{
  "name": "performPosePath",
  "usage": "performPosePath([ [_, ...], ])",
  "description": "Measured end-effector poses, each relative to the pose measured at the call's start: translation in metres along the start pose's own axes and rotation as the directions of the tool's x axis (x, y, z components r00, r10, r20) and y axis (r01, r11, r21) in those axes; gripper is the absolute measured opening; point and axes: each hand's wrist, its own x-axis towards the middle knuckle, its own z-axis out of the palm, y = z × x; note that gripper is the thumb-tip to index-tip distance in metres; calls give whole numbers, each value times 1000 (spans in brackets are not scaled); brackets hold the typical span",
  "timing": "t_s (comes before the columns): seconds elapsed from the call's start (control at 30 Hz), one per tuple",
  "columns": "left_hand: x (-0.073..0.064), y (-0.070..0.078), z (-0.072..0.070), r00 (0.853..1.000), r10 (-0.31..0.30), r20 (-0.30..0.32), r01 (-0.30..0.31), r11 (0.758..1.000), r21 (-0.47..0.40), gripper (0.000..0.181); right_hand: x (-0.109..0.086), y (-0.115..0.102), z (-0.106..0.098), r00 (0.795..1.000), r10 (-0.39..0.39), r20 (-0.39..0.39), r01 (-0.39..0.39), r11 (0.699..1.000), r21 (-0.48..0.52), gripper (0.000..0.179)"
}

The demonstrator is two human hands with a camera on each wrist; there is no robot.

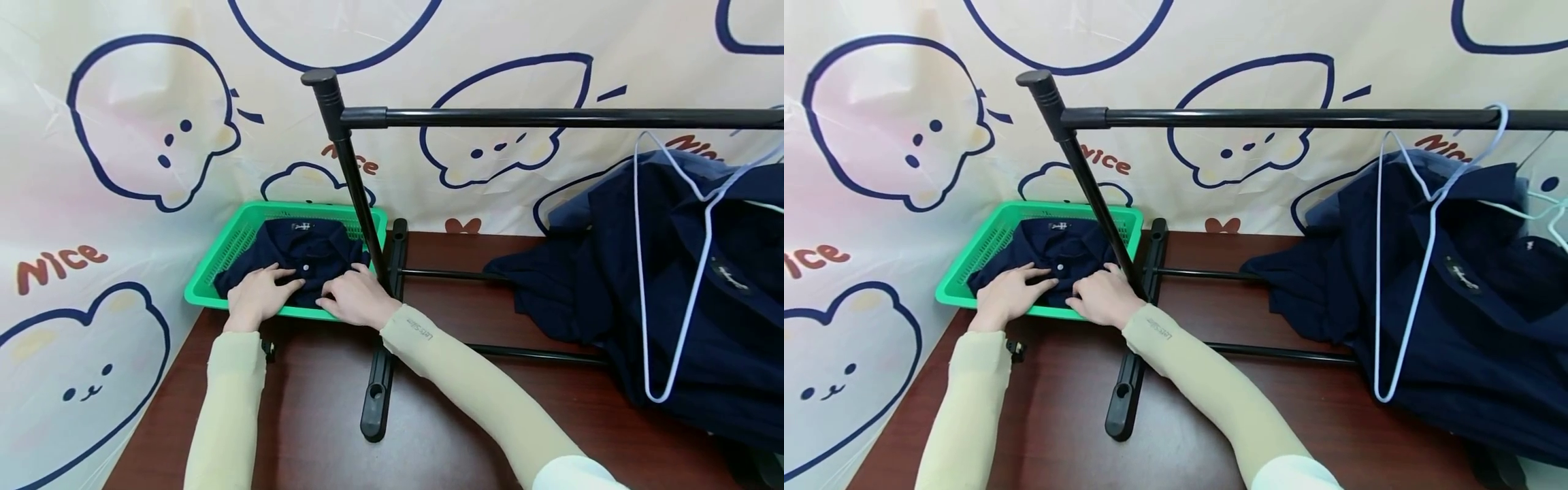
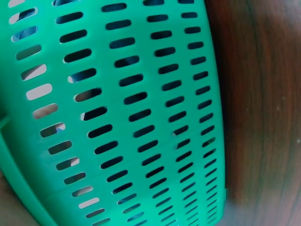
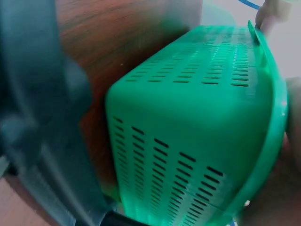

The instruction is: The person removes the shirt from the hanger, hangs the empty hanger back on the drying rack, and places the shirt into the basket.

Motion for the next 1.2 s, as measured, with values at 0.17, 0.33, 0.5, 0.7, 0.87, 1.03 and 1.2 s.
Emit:
performPosePath([
  [0.17,-2,0,-1,1000,-6,4,6,1000,9,72,-14,-3,-5,986,-57,-158,53,998,-28,23],
  [0.33,-1,1,-3,1000,-1,-19,1,1000,5,71,-28,-15,-9,996,-41,-84,31,993,-114,51],
  [0.5,-1,2,-2,1000,-2,-16,2,1000,6,71,-32,-21,0,999,-44,-8,43,993,-110,63],
  [0.7,-1,2,-1,1000,2,-18,-2,1000,4,71,-32,-14,12,994,-96,-49,95,995,-22,55],
  [0.87,-2,1,0,1000,6,-28,-6,1000,1,69,-36,-9,10,988,-119,-103,132,983,130,53],
  [1.03,-3,0,3,997,-1,-82,-2,999,-34,67,-47,-6,-4,986,-111,-127,139,959,248,56],
  [1.2,-5,1,7,948,17,-319,-71,985,-157,56,-65,-3,-16,988,-69,-135,111,934,338,58],
])
